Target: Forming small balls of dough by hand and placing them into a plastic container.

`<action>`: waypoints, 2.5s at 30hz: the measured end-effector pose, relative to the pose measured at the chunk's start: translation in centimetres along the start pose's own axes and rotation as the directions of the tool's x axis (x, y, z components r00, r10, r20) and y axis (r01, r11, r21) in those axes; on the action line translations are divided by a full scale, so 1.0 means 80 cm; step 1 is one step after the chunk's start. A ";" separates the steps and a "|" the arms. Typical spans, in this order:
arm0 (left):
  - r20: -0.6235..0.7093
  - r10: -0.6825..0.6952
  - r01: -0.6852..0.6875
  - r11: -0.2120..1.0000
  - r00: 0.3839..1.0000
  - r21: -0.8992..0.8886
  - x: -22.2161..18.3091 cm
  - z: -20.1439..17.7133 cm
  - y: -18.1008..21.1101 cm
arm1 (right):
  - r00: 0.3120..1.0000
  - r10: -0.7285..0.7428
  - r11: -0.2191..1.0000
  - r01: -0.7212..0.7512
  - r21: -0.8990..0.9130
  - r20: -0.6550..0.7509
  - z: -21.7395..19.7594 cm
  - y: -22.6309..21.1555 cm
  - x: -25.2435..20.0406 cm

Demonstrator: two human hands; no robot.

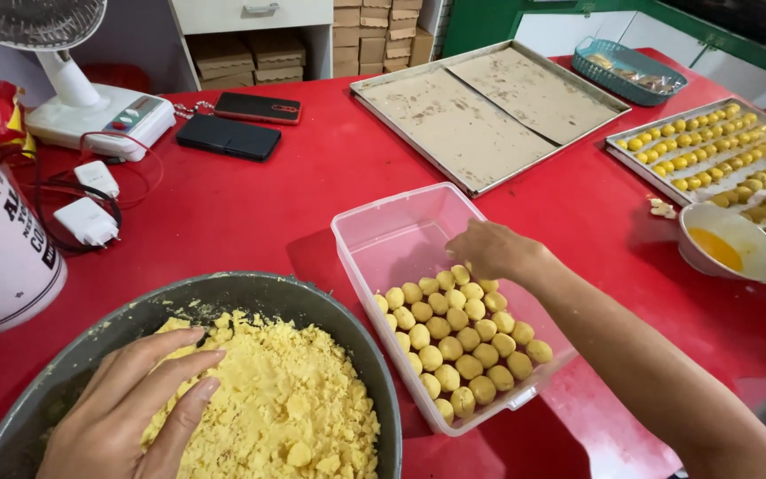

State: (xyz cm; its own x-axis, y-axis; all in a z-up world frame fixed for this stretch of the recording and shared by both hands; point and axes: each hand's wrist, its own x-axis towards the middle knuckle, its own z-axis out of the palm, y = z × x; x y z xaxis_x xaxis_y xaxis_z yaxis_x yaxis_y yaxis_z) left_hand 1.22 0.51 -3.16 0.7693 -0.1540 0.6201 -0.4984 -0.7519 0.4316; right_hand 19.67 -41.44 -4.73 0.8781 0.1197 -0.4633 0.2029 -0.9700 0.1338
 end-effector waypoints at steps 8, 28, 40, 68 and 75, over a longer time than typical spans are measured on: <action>-0.029 0.193 -0.194 0.980 0.981 -0.036 0.003 0.005 -0.014 | 0.970 -0.101 0.994 0.109 0.025 -0.220 -0.013 -0.002 -0.017; 0.133 0.153 -0.136 0.982 0.979 -0.130 0.000 -0.007 0.041 | 0.839 -0.121 -0.176 0.508 0.843 -0.531 -0.008 -0.275 -0.172; 0.118 0.104 -0.085 0.983 0.987 -0.162 0.002 -0.010 0.039 | 0.705 -0.037 -0.190 0.691 0.697 -0.709 0.009 -0.284 -0.156; 0.017 0.317 -0.312 0.942 0.948 -0.123 0.010 -0.015 0.046 | 0.864 -0.423 -0.683 -0.106 0.722 -0.273 0.031 -0.328 -0.181; 0.132 0.239 -0.214 0.961 0.962 -0.176 0.008 -0.008 0.032 | 0.818 -0.508 -0.674 -0.182 0.716 -0.270 0.025 -0.331 -0.196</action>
State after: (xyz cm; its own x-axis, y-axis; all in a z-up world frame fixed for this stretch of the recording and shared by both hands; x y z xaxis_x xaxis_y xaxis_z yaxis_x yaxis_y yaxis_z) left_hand 0.16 -1.12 -1.27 0.6738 -0.4120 0.6134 -0.7141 -0.5765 0.3972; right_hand -0.32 -18.07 -2.73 0.7321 0.6480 -0.2101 -0.6070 0.4805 -0.6330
